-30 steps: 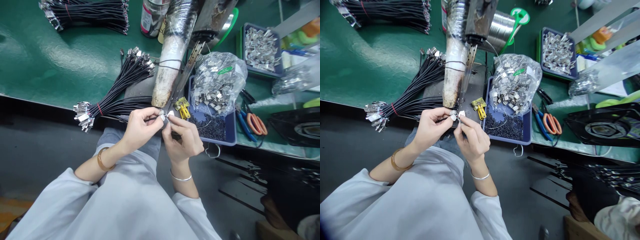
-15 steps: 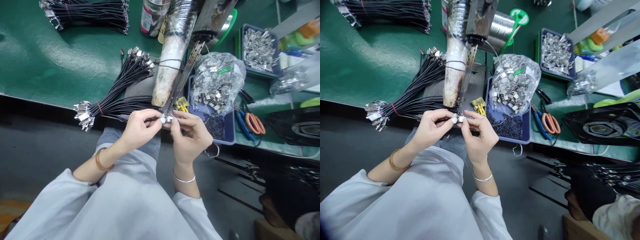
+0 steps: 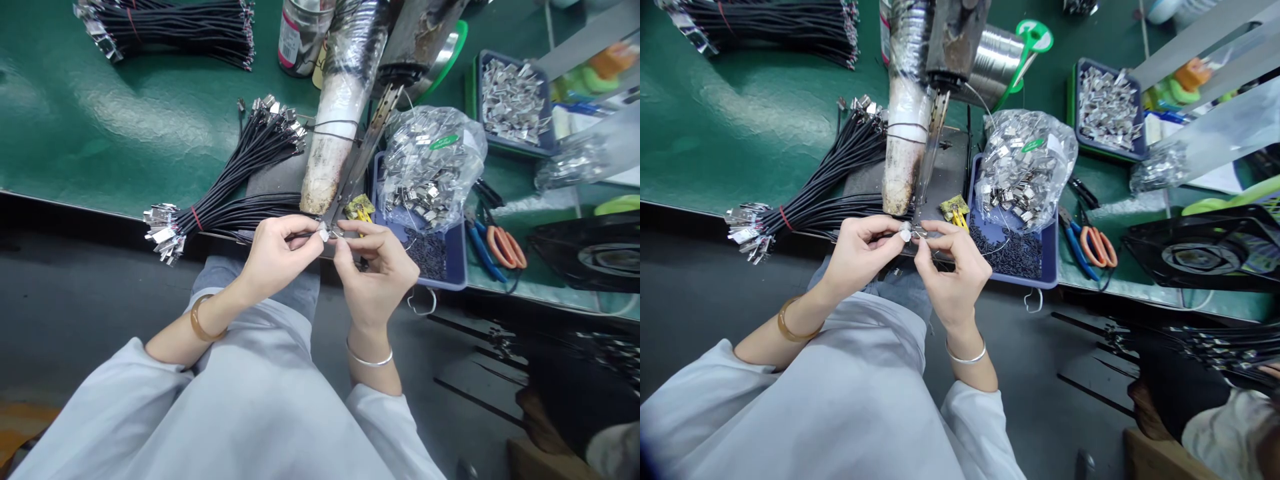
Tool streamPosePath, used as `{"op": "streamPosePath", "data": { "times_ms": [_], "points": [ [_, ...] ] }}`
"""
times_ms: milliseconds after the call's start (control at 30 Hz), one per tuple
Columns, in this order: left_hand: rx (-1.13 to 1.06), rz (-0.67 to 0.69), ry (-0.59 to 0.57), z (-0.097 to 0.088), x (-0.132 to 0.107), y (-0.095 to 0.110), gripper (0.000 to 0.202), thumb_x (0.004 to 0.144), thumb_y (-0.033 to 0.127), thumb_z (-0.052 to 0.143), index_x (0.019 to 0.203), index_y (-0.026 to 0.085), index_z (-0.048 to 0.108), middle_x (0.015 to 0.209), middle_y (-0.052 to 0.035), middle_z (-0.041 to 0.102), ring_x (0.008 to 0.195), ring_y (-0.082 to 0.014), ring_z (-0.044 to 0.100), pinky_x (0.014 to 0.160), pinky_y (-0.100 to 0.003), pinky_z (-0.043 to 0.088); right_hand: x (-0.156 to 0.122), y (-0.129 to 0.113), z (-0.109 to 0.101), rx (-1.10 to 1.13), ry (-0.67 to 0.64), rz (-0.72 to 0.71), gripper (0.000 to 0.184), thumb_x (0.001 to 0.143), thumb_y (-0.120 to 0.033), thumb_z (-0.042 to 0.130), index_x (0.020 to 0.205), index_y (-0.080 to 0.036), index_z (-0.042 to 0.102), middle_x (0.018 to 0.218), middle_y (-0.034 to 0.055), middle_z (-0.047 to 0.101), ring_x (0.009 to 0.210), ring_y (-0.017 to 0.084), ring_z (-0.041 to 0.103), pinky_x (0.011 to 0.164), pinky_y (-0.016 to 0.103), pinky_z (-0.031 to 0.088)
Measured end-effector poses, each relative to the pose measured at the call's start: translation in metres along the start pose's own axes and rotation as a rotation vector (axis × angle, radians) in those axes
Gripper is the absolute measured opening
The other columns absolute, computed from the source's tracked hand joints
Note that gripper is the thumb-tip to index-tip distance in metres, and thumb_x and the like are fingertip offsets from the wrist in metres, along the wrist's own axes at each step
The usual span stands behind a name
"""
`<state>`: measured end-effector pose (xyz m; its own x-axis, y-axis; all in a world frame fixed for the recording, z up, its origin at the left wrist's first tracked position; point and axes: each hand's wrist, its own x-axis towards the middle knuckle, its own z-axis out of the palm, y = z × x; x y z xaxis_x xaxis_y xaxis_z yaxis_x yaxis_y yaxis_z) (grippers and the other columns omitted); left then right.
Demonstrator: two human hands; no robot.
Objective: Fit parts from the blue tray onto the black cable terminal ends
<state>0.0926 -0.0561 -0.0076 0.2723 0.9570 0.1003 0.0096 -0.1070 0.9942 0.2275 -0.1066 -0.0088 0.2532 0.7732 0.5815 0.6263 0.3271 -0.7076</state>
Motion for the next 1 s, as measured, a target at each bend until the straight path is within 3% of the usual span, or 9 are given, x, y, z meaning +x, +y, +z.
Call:
{"op": "streamPosePath", "data": {
  "times_ms": [100, 300, 500, 667, 1000],
  "points": [
    [-0.004, -0.003, 0.009, 0.0000, 0.0006, 0.0005, 0.023, 0.079, 0.026, 0.062, 0.076, 0.012, 0.080, 0.067, -0.0030, 0.073, 0.055, -0.0091, 0.056, 0.053, -0.018, 0.044, 0.0005, 0.0005, -0.0001, -0.002, -0.009, 0.010, 0.011, 0.087, -0.014, 0.070, 0.081, -0.021, 0.065, 0.096, 0.0030, 0.078, 0.087, 0.016, 0.076, 0.066, 0.026, 0.063],
    [-0.027, -0.015, 0.033, 0.0012, 0.0019, 0.0043, 0.022, 0.078, 0.026, 0.064, 0.075, 0.012, 0.079, 0.067, -0.0026, 0.072, 0.056, -0.0086, 0.057, 0.054, -0.017, 0.045, 0.0024, 0.0012, 0.0015, 0.000, 0.007, -0.033, 0.012, 0.088, -0.012, 0.070, 0.081, -0.022, 0.066, 0.096, 0.0023, 0.078, 0.091, 0.017, 0.076, 0.079, 0.032, 0.064],
    [-0.080, 0.019, 0.066, 0.0020, 0.0028, 0.0071, 0.019, 0.077, 0.023, 0.065, 0.071, 0.012, 0.079, 0.069, -0.0032, 0.073, 0.058, -0.0082, 0.058, 0.052, -0.015, 0.045, 0.0059, -0.0035, 0.0002, -0.091, 0.015, -0.122, 0.016, 0.085, -0.009, 0.073, 0.081, -0.022, 0.067, 0.092, -0.0006, 0.078, 0.091, 0.016, 0.076, 0.078, 0.029, 0.063],
    [-0.051, -0.023, 0.018, 0.0009, 0.0011, 0.0055, 0.020, 0.077, 0.022, 0.064, 0.073, 0.012, 0.080, 0.068, -0.0026, 0.075, 0.055, -0.0078, 0.057, 0.051, -0.015, 0.042, 0.0050, -0.0053, -0.0047, -0.156, -0.034, -0.189, 0.018, 0.086, -0.007, 0.070, 0.081, -0.023, 0.062, 0.089, -0.0015, 0.077, 0.092, 0.016, 0.077, 0.081, 0.030, 0.062],
    [-0.049, -0.049, -0.006, 0.0000, -0.0017, 0.0032, 0.017, 0.077, 0.023, 0.064, 0.073, 0.013, 0.077, 0.067, -0.0021, 0.072, 0.056, -0.0082, 0.056, 0.052, -0.016, 0.044, -0.0005, -0.0060, -0.0041, -0.170, -0.014, -0.135, 0.013, 0.090, -0.014, 0.070, 0.084, -0.024, 0.064, 0.094, 0.0008, 0.079, 0.089, 0.017, 0.077, 0.074, 0.029, 0.063]
  ]
}}
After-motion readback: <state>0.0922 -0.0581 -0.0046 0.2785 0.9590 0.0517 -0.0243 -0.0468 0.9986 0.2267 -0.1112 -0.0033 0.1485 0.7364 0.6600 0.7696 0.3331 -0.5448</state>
